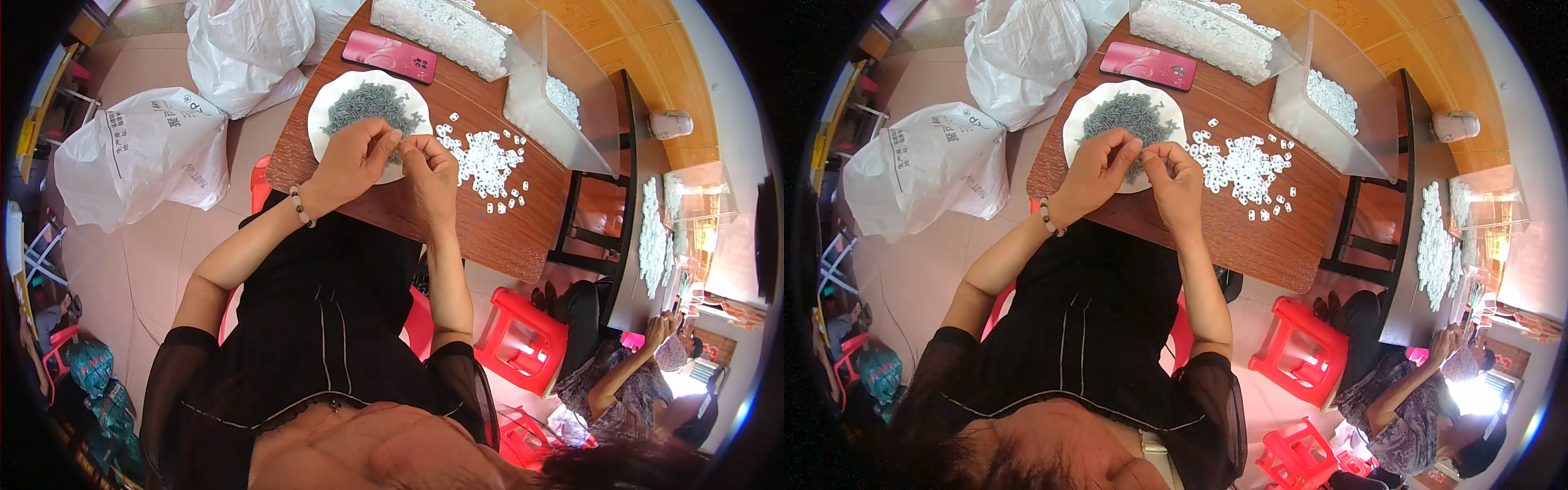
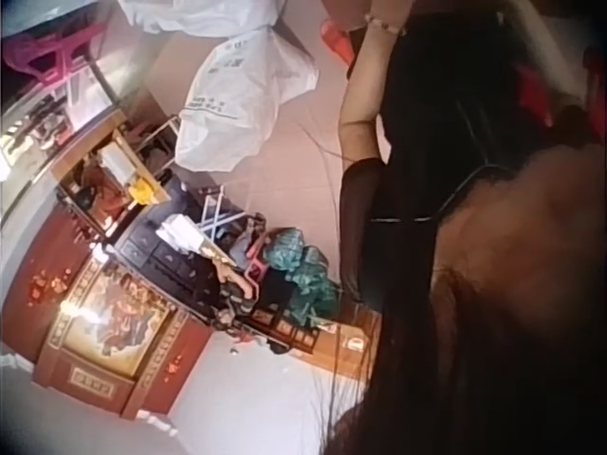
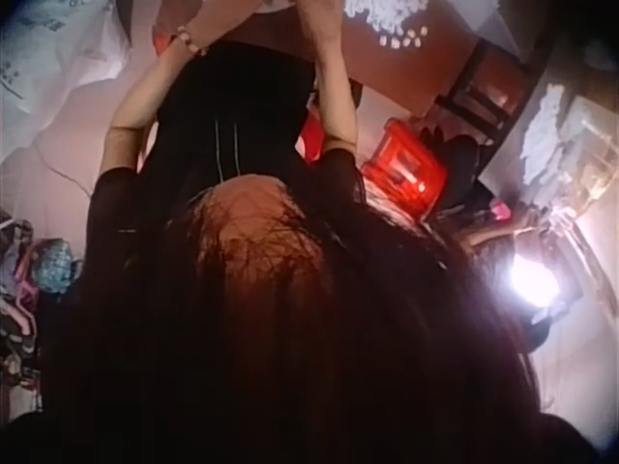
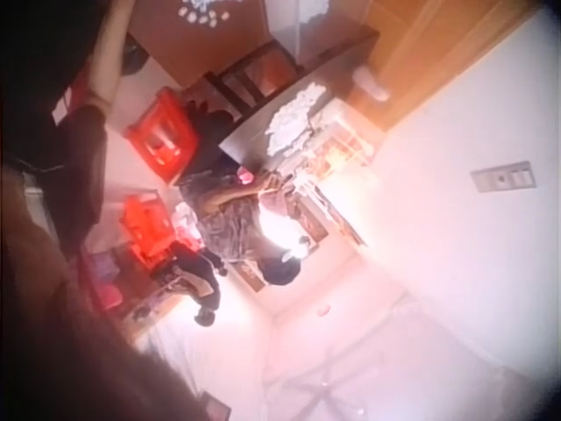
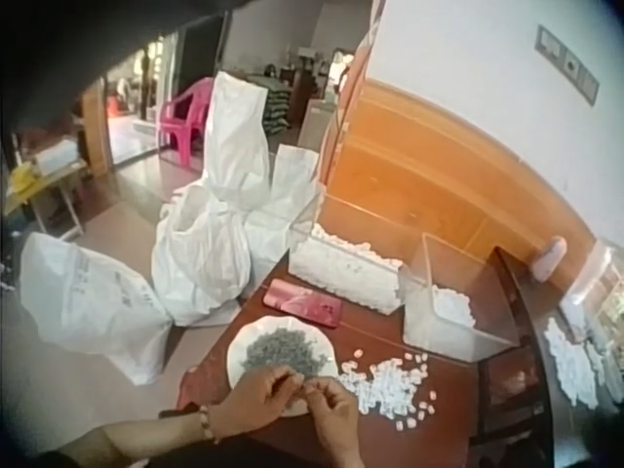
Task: Manually inserting small grey pins into white plastic components to assemble them.
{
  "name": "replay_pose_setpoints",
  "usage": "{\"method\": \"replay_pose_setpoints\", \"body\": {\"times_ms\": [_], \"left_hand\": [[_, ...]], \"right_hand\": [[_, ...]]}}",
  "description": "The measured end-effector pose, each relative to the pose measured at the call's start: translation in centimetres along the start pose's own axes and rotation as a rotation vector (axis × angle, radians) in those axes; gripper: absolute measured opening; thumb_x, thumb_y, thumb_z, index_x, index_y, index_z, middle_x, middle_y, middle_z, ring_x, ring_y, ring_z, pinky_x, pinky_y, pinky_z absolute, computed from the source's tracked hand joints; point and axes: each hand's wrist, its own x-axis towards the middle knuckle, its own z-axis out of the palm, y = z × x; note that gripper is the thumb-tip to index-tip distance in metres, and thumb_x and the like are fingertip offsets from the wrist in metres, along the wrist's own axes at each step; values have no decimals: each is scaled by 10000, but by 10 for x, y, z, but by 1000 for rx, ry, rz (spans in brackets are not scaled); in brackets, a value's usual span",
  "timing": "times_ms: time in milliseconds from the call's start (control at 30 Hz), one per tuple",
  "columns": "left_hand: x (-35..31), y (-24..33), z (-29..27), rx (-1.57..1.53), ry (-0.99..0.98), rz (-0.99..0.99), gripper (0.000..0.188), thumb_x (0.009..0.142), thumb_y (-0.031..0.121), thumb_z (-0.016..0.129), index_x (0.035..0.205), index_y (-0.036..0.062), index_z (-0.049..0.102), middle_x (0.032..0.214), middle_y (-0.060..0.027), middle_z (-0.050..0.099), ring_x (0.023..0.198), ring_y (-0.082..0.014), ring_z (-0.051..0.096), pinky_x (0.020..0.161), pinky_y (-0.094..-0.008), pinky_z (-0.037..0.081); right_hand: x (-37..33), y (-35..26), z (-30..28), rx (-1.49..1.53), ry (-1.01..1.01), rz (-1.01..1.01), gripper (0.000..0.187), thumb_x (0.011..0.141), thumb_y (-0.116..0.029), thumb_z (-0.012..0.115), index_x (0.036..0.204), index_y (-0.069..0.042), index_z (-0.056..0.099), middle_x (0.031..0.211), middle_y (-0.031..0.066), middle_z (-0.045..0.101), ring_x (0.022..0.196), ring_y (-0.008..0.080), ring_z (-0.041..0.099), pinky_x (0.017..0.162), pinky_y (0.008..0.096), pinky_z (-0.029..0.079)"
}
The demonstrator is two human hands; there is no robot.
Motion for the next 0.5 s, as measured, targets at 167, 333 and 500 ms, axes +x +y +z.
{"method": "replay_pose_setpoints", "body": {"times_ms": [167,333,500], "left_hand": [[2,-4,-9,-94,-123,-175,178,919,161,605,891,-14,627,721,-25,625,635,-51,537,561,-237,432],[0,-11,-4,-366,-52,-226,158,889,126,645,913,-30,645,832,-29,673,754,-53,600,665,-202,488],[2,-8,-7,-426,-43,-277,129,876,88,648,943,-21,665,828,-14,670,741,-41,588,649,-185,470]], "right_hand": [[3,1,1,-161,51,-99,82,883,-76,621,864,4,619,706,-48,558,596,15,432,533,184,338],[4,2,3,-563,143,-380,64,818,-54,659,850,-10,626,719,75,575,583,136,500,538,262,400],[6,-1,6,-603,133,-441,57,806,-36,657,839,-18,614,719,81,560,605,177,513,541,295,415]]}}
